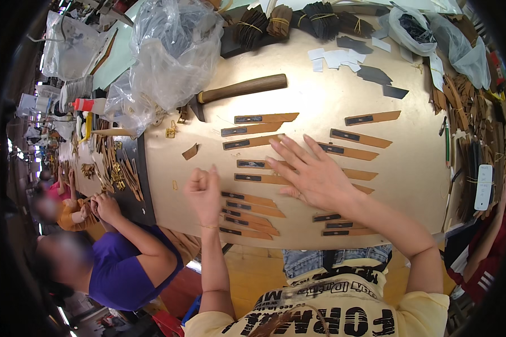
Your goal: The person arranges and aligns small leather pieces on a workbench, placing dark strips onto light tan pieces and then adding black triangular pieces. They handle the pieces by hand, organizing them into neat rows and bundles.
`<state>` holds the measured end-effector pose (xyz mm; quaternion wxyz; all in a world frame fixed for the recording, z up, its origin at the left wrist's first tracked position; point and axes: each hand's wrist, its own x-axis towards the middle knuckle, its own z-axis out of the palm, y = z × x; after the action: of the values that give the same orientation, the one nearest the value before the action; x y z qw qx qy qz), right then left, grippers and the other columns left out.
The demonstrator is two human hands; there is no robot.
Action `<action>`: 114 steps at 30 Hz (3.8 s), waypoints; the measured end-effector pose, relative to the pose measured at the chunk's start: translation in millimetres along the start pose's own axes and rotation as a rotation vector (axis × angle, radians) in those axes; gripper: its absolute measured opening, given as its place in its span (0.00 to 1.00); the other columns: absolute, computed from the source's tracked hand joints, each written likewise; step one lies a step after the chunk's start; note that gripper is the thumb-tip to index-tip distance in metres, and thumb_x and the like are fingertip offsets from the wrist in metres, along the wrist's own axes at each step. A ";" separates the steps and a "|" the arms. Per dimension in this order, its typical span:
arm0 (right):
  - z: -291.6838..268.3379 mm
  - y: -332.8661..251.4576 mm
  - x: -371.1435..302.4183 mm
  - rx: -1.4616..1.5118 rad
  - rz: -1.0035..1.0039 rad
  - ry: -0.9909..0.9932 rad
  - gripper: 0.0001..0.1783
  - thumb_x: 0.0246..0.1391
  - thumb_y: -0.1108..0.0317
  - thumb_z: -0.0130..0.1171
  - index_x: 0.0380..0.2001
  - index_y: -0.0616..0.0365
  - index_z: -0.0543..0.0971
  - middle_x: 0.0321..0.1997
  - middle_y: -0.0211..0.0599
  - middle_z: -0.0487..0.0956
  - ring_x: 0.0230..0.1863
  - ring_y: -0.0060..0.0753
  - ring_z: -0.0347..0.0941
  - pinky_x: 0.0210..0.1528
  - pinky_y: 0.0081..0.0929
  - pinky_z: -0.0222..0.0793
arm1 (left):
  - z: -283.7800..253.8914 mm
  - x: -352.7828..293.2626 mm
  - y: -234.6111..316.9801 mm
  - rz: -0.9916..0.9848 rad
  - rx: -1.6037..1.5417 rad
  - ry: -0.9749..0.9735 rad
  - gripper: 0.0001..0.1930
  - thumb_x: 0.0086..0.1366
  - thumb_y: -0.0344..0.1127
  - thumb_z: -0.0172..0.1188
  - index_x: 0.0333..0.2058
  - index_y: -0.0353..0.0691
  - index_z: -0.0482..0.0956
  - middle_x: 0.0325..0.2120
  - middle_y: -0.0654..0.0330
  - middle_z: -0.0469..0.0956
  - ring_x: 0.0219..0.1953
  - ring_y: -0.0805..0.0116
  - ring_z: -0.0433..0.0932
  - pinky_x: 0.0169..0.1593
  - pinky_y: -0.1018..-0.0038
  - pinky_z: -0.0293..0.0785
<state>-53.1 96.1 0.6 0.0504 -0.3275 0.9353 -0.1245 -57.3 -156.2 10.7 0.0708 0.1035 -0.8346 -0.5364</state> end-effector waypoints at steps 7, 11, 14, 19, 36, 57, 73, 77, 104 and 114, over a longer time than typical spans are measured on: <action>3.8 4.3 -13.3 -0.002 0.034 -0.032 0.34 0.65 0.39 0.39 0.67 0.45 0.66 0.76 0.39 0.53 0.78 0.38 0.41 0.76 0.47 0.39 | 30.9 -12.3 2.6 0.650 0.552 -0.299 0.20 0.61 0.26 0.60 0.53 0.40 0.78 0.21 0.56 0.76 0.20 0.62 0.77 0.26 0.70 0.76; 5.4 3.8 -13.8 0.023 0.047 -0.018 0.34 0.65 0.39 0.39 0.67 0.46 0.66 0.76 0.41 0.53 0.78 0.39 0.41 0.76 0.47 0.39 | 36.2 -14.2 -3.1 0.714 0.726 -0.425 0.23 0.56 0.26 0.58 0.53 0.37 0.77 0.23 0.59 0.76 0.22 0.65 0.78 0.26 0.71 0.76; 6.8 2.9 -14.3 0.064 0.052 0.001 0.34 0.64 0.41 0.44 0.66 0.47 0.66 0.76 0.44 0.52 0.77 0.43 0.42 0.76 0.49 0.39 | 36.4 -15.0 -3.7 0.744 0.791 -0.455 0.25 0.54 0.25 0.58 0.53 0.35 0.76 0.22 0.60 0.75 0.22 0.66 0.78 0.26 0.72 0.76; 7.6 1.3 -14.7 0.073 0.059 0.005 0.33 0.64 0.42 0.44 0.66 0.48 0.66 0.76 0.45 0.53 0.77 0.44 0.43 0.75 0.50 0.40 | 36.5 -17.5 -5.8 0.803 0.841 -0.439 0.25 0.54 0.26 0.58 0.54 0.34 0.76 0.19 0.61 0.72 0.20 0.67 0.76 0.25 0.71 0.76; 8.5 0.2 -14.4 0.045 0.064 0.000 0.32 0.66 0.42 0.40 0.66 0.48 0.66 0.75 0.44 0.54 0.77 0.42 0.42 0.75 0.49 0.41 | 2.3 1.1 -16.3 -0.290 -0.341 -0.099 0.06 0.73 0.34 0.50 0.39 0.40 0.74 0.14 0.72 0.59 0.17 0.85 0.56 0.20 0.81 0.50; 6.3 -3.1 -14.9 0.062 0.087 0.003 0.33 0.64 0.45 0.48 0.67 0.47 0.64 0.77 0.41 0.50 0.77 0.41 0.43 0.75 0.47 0.43 | 27.9 0.5 -8.3 0.175 0.228 -0.282 0.04 0.67 0.30 0.61 0.39 0.39 0.80 0.13 0.67 0.65 0.17 0.85 0.61 0.20 0.81 0.55; 5.3 -3.0 -15.1 0.058 0.091 -0.018 0.33 0.64 0.46 0.49 0.68 0.48 0.64 0.76 0.42 0.51 0.77 0.41 0.45 0.75 0.47 0.43 | 29.9 9.1 -4.9 0.506 0.408 -0.357 0.10 0.65 0.32 0.61 0.44 0.44 0.83 0.20 0.52 0.78 0.22 0.57 0.78 0.26 0.66 0.75; 5.5 -3.0 -14.5 0.056 0.088 -0.021 0.33 0.64 0.46 0.49 0.68 0.47 0.63 0.76 0.42 0.51 0.77 0.41 0.44 0.75 0.47 0.43 | 27.8 13.1 -9.1 0.537 0.468 -0.342 0.08 0.66 0.31 0.60 0.42 0.42 0.82 0.20 0.53 0.78 0.23 0.56 0.79 0.27 0.67 0.75; 4.0 -15.6 -11.6 -0.143 0.098 0.002 0.37 0.60 0.43 0.51 0.67 0.49 0.64 0.77 0.33 0.50 0.78 0.39 0.38 0.74 0.65 0.30 | -55.8 -38.1 -19.9 -0.198 -0.159 0.066 0.14 0.74 0.34 0.52 0.26 0.42 0.65 0.16 0.74 0.56 0.19 0.86 0.53 0.22 0.82 0.48; 10.1 -48.4 -18.2 -0.003 -0.168 -0.042 0.36 0.58 0.43 0.53 0.65 0.49 0.67 0.74 0.33 0.58 0.77 0.35 0.46 0.76 0.55 0.35 | -45.6 -68.9 -7.2 0.201 0.383 -0.154 0.09 0.67 0.28 0.58 0.45 0.40 0.80 0.20 0.59 0.76 0.18 0.73 0.75 0.22 0.74 0.69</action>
<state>-8.1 68.9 4.0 0.0587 -0.4074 0.9034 -0.1199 20.6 -182.1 22.6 0.0393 -0.0099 -0.9303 -0.3646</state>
